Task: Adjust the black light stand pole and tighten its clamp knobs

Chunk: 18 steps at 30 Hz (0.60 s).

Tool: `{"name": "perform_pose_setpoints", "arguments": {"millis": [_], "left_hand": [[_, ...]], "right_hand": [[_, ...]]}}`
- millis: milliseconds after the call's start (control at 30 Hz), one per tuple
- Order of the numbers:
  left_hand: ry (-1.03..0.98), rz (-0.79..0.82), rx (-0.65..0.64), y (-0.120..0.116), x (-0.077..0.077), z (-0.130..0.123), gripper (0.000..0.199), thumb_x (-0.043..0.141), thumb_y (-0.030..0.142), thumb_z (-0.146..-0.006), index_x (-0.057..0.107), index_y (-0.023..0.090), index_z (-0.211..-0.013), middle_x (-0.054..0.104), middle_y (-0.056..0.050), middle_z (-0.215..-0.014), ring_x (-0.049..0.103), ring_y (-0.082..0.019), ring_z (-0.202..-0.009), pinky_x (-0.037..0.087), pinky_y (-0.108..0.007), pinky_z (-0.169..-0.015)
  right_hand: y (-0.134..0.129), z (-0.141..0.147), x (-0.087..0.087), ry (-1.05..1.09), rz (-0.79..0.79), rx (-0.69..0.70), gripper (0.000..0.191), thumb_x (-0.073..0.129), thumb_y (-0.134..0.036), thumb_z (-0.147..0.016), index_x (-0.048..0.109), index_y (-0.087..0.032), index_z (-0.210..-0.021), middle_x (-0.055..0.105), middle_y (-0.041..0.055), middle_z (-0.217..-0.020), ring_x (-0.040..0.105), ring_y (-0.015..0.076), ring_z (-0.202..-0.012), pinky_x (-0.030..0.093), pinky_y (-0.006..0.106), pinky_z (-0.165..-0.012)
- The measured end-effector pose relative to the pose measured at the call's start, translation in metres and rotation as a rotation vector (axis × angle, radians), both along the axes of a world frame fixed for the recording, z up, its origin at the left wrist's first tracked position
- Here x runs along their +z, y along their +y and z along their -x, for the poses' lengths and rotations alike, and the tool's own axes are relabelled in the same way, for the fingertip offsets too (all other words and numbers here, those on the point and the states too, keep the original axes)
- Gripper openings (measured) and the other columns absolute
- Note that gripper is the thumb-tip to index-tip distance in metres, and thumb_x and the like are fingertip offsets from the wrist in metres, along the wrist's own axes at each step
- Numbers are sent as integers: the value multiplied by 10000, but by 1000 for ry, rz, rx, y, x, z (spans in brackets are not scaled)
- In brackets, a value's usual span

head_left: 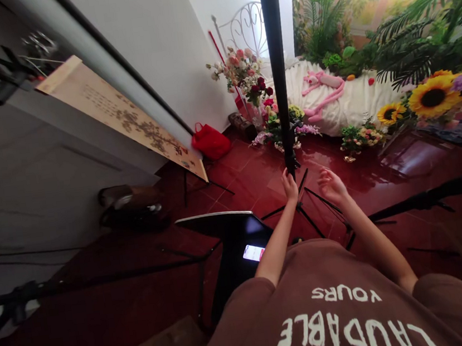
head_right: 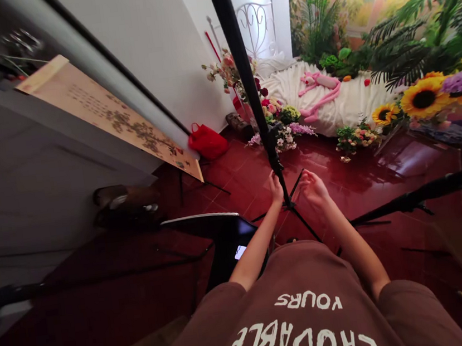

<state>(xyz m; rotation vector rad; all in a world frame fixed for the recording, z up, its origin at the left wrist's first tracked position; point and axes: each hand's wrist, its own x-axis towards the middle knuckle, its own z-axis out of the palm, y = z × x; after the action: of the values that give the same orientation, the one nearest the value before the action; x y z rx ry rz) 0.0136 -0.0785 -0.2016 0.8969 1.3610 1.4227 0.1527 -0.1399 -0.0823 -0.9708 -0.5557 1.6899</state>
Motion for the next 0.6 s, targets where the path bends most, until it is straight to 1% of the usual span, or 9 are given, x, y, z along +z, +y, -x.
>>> {"name": "perform_pose_setpoints", "arguments": {"millis": [67,100,167,233,300,367,433,533,600], "left_hand": [[108,126,42,-21,-25,-11,403,550,374,-885,537,172,-1234,559,-162,-1311,513,-213,-1274,381,-337,-1076],[140,206,26,-31,-36,-18,396,571,333,-873,539,156,-1225,558,-178,-1301,534,-225,-1245,394,-343,-1064],[178,319,-69,-49,-53,-37,369,592,264,-853,550,136,-1197,562,-196,-1271,581,-232,-1168,421,-348,-1035],[201,346,-203,-62,-63,-58,336,607,224,-838,569,126,-1157,561,-205,-1255,615,-224,-1084,443,-354,-1011],[209,304,-337,-71,-64,-79,306,620,219,-832,585,121,-1120,556,-209,-1248,625,-216,-1037,453,-362,-1001],[194,233,-452,-74,-57,-101,270,621,246,-841,598,128,-1083,575,-195,-1216,617,-214,-1047,451,-367,-1007],[163,147,-559,-75,-44,-126,260,609,316,-859,606,140,-1050,607,-164,-1165,601,-212,-1084,438,-368,-1024],[94,-12,-750,-77,-14,-170,355,543,447,-892,604,136,-1051,634,-133,-1127,586,-207,-1112,411,-375,-1047],[13,-131,-892,-83,10,-202,419,475,503,-917,597,135,-1076,640,-123,-1127,586,-200,-1107,405,-375,-1048]], "right_hand": [[-21,-38,-15,-208,-37,-65,208,415,-332,-854,568,-238,-750,511,-35,-596,356,100,-467,367,192,-489],[-33,-57,-23,-308,-34,-94,220,406,-346,-846,579,-249,-751,523,-26,-612,364,108,-470,375,208,-491],[-60,-96,-40,-416,-34,-203,210,418,-351,-819,602,-275,-750,551,-6,-652,384,116,-470,390,235,-494],[-89,-134,-55,-421,-12,-325,190,446,-345,-791,619,-305,-725,579,13,-683,411,127,-468,409,267,-494],[-119,-167,-64,-407,37,-448,221,432,-348,-791,618,-328,-672,598,35,-700,430,153,-462,420,310,-470],[-147,-193,-68,-340,98,-575,237,438,-324,-794,608,-333,-629,608,36,-697,456,161,-463,429,315,-439],[-169,-212,-66,-198,136,-699,205,476,-281,-788,618,-317,-644,619,16,-680,488,142,-468,446,280,-418],[-190,-225,-57,49,175,-815,141,520,-235,-797,655,-265,-768,656,-13,-677,551,93,-491,480,198,-429],[-196,-227,-48,135,215,-828,134,519,-244,-834,653,-232,-822,685,-5,-699,601,85,-524,491,165,-438]]}}
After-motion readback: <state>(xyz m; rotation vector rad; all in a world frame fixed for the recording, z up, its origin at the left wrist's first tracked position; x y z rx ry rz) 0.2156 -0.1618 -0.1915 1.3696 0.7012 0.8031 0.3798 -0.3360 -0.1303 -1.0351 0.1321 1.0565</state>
